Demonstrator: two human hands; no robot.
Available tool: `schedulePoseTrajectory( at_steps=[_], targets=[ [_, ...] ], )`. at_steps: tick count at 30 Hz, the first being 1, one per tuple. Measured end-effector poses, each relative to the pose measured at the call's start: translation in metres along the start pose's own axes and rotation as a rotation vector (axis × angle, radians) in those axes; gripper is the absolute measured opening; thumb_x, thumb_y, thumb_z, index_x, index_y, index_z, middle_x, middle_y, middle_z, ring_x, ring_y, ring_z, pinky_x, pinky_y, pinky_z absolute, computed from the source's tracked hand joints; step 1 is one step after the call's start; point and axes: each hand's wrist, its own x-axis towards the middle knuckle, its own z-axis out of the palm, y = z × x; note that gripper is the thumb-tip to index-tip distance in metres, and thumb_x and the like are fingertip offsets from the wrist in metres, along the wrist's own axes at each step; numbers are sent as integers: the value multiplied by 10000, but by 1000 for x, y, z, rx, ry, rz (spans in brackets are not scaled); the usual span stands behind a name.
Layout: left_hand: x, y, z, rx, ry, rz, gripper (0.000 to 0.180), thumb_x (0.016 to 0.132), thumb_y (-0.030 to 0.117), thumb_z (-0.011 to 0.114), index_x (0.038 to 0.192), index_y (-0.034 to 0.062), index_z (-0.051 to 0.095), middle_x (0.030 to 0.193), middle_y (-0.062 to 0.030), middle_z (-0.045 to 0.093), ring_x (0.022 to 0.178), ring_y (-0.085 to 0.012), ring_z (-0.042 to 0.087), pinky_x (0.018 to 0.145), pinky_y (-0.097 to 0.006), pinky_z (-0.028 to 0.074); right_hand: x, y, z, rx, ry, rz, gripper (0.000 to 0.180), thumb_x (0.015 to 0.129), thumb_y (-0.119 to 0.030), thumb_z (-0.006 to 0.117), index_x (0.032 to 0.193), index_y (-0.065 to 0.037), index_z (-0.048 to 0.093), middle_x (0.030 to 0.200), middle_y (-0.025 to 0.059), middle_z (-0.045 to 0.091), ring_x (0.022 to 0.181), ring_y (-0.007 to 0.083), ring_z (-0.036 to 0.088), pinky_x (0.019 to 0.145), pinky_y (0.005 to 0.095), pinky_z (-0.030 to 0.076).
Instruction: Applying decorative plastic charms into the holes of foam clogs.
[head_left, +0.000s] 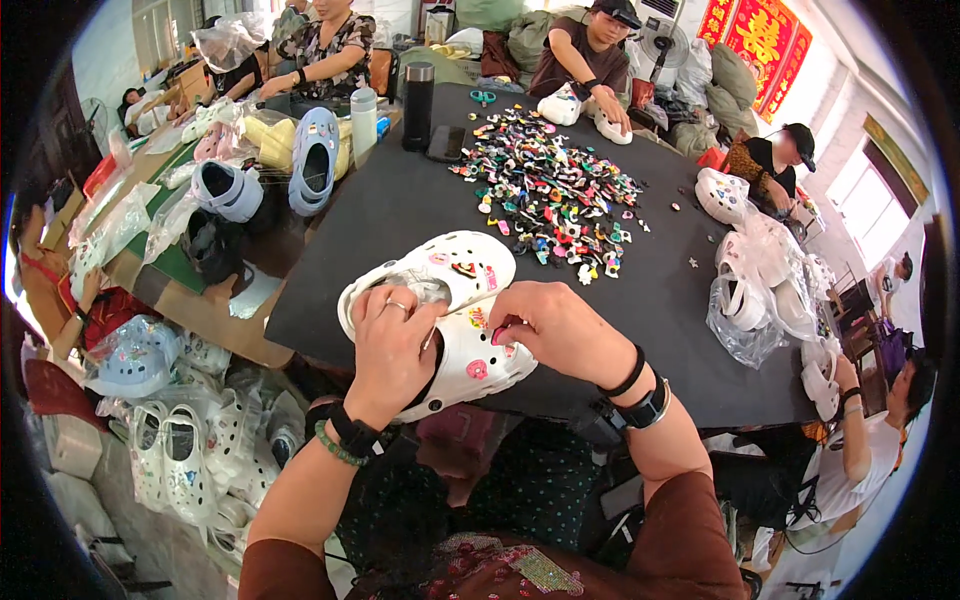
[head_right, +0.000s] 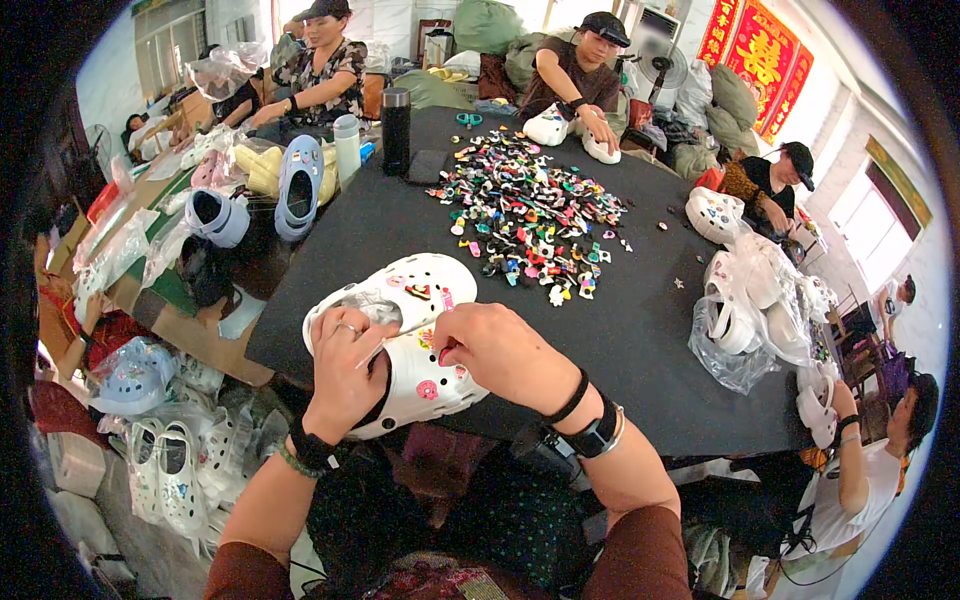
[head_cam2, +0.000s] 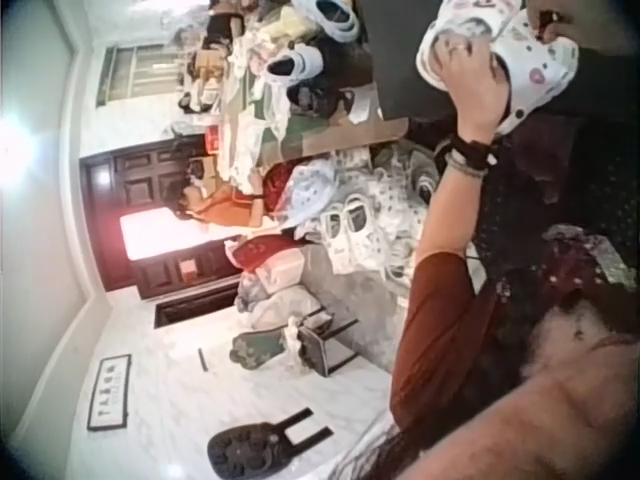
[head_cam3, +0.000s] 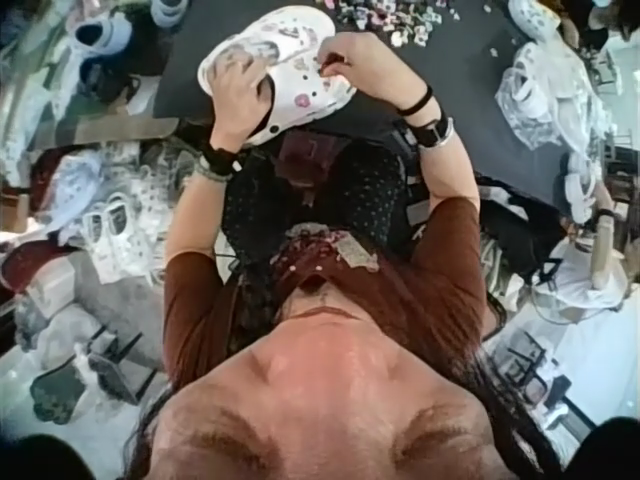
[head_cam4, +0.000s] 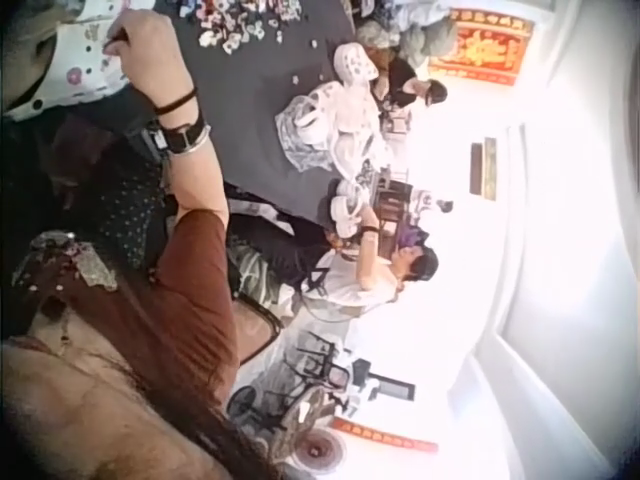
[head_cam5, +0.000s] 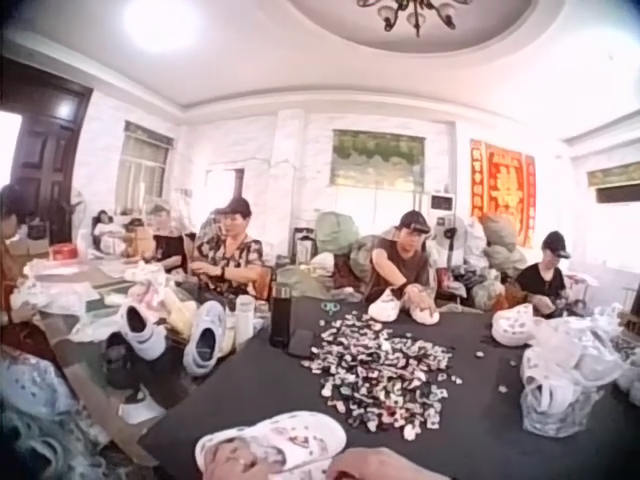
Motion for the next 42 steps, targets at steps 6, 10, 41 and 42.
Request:
schedulePoseTrajectory(
  at_steps=[6,10,41,42],
  targets=[
    [0,0,0,-14,7,0,313,670,25,678,972,110,690,896,-65,518,980,-291,506,913,-437,346,3,9,-5,-97,-63,137,106,760,-26,686,859,-21,650,818,123,648,784,306,642,683,370,508],
    [0,0,1,-4,16,-3,279,692,32,670,958,109,698,887,-66,524,982,-290,510,911,-439,350,8,16,3,-85,-100,78,101,750,-32,685,844,-23,647,814,122,647,783,309,636,686,389,506],
    [5,3,0,-13,5,1,307,645,13,689,942,92,703,842,-67,519,912,-292,508,875,-421,362,41,41,17,-391,-185,140,460,599,-91,820,994,-38,592,944,142,585,911,353,616,769,427,513],
    [6,3,-1,-17,-2,-12,299,652,24,699,943,91,703,842,-68,522,915,-292,508,877,-420,361,41,42,22,-394,-163,149,463,611,-91,816,1007,-42,579,957,141,582,914,354,617,762,428,518]
  ],
)
